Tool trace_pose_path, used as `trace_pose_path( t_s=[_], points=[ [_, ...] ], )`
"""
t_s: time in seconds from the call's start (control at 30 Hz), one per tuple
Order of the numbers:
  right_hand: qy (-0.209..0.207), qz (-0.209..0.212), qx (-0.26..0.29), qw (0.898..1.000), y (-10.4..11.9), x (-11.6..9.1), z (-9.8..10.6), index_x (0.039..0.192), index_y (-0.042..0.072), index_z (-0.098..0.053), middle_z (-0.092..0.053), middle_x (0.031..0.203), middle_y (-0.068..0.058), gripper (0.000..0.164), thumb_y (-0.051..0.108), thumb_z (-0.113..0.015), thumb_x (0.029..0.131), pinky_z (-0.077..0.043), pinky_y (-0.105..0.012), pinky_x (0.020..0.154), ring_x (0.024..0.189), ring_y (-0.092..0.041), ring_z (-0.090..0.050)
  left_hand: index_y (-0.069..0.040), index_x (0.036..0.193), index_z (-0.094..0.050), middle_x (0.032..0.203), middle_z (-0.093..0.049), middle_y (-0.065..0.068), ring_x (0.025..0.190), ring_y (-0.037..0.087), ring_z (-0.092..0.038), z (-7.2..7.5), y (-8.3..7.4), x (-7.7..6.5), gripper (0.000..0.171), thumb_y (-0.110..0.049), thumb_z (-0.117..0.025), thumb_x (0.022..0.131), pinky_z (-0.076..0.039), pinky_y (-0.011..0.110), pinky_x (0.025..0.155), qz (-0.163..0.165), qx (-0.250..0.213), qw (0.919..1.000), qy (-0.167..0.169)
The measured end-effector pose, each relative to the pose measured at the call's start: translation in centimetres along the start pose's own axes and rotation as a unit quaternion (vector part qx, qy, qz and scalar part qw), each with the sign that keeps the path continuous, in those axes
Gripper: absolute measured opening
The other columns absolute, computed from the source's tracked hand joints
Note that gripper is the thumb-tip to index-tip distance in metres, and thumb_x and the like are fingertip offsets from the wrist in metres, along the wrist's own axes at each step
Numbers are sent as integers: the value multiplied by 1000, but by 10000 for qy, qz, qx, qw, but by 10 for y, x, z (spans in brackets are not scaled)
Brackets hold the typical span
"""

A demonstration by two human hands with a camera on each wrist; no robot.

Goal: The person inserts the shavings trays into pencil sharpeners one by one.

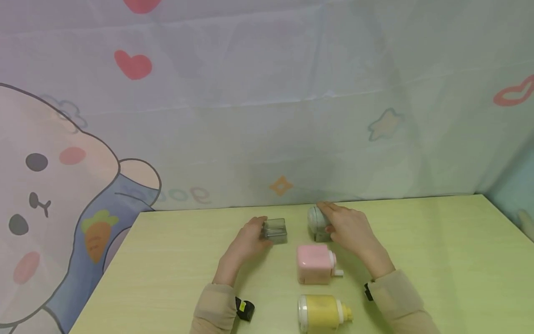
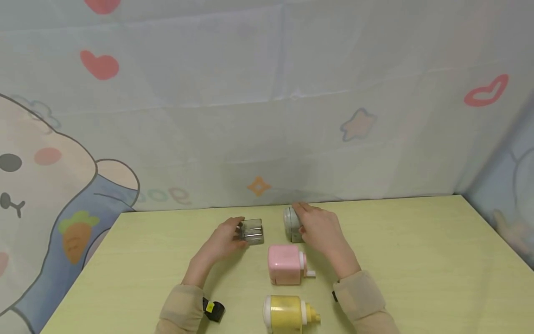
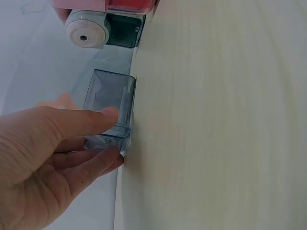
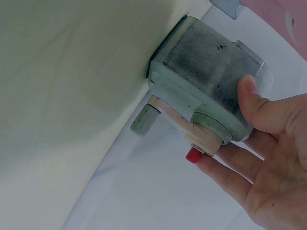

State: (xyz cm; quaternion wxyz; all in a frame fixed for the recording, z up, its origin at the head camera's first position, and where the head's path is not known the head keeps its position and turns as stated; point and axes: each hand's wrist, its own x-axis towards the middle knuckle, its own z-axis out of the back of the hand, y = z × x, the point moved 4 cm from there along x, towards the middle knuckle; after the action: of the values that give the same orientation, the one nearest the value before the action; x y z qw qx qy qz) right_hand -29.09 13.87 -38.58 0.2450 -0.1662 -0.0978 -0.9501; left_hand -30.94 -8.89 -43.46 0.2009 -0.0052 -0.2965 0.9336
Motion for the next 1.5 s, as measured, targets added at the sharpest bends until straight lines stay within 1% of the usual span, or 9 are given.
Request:
trace_pose_path(
  t_s=[0.27,0.47,0.57,0.73,0.87,1.07,1.33,1.5],
  points=[
    [1,6,39,10000,5,2,-1,123,3,-53,-60,117,-17,58,1,-69,67,-36,-23,37,62,-20,-58,5,130,-38,119,-52,23,100,28,-52,-3,0,0,65,-11,-69,75,-48,43,87,3,41,10000,20],
    [61,23,97,9999,8,6,-2,124,4,-53,-60,118,-17,59,2,-70,68,-31,-22,35,51,-12,-48,6,129,-39,118,-52,23,99,27,-52,-3,-1,1,65,-12,-70,74,-48,43,87,-23,102,9999,-8],
    [93,28,118,9999,9,7,-2,124,5,-52,-60,119,-16,59,2,-70,68,-29,-21,35,49,-10,-44,6,128,-40,117,-52,23,98,28,-52,-4,-3,2,65,-12,-71,73,-48,44,87,-54,100,9999,-29],
    [118,57,175,9998,11,7,-4,124,6,-52,-59,119,-16,60,0,-69,67,-27,-21,35,46,-10,-41,6,128,-40,115,-53,23,97,28,-52,-5,-4,2,66,-12,-71,73,-48,43,87,-63,113,9999,-5],
    [40,134,185,9997,13,6,-5,123,6,-53,-60,118,-16,59,0,-69,67,-25,-20,35,46,-9,-39,5,129,-40,115,-53,21,96,26,-52,-7,-3,3,66,-13,-71,73,-49,41,85,-30,134,9999,3],
    [-29,171,219,9996,15,6,-5,123,6,-54,-61,117,-15,58,-1,-70,67,-21,-20,36,42,-8,-32,4,130,-39,116,-53,20,96,25,-53,-7,-3,2,66,-14,-70,74,-50,40,84,-66,163,9998,-1],
    [60,221,292,9993,20,8,-3,123,6,-54,-62,116,-15,60,-7,-65,65,-22,-20,36,42,-7,-31,4,129,-40,114,-54,20,94,24,-53,-7,-5,2,66,-14,-71,73,-50,40,82,-79,151,9999,22],
    [49,261,264,9993,22,9,-2,122,6,-54,-62,115,-14,60,-7,-65,65,-24,-20,35,42,-7,-32,5,129,-40,113,-54,20,92,23,-53,-6,-7,1,67,-14,-72,73,-51,39,81,-109,158,9998,7]
  ],
)
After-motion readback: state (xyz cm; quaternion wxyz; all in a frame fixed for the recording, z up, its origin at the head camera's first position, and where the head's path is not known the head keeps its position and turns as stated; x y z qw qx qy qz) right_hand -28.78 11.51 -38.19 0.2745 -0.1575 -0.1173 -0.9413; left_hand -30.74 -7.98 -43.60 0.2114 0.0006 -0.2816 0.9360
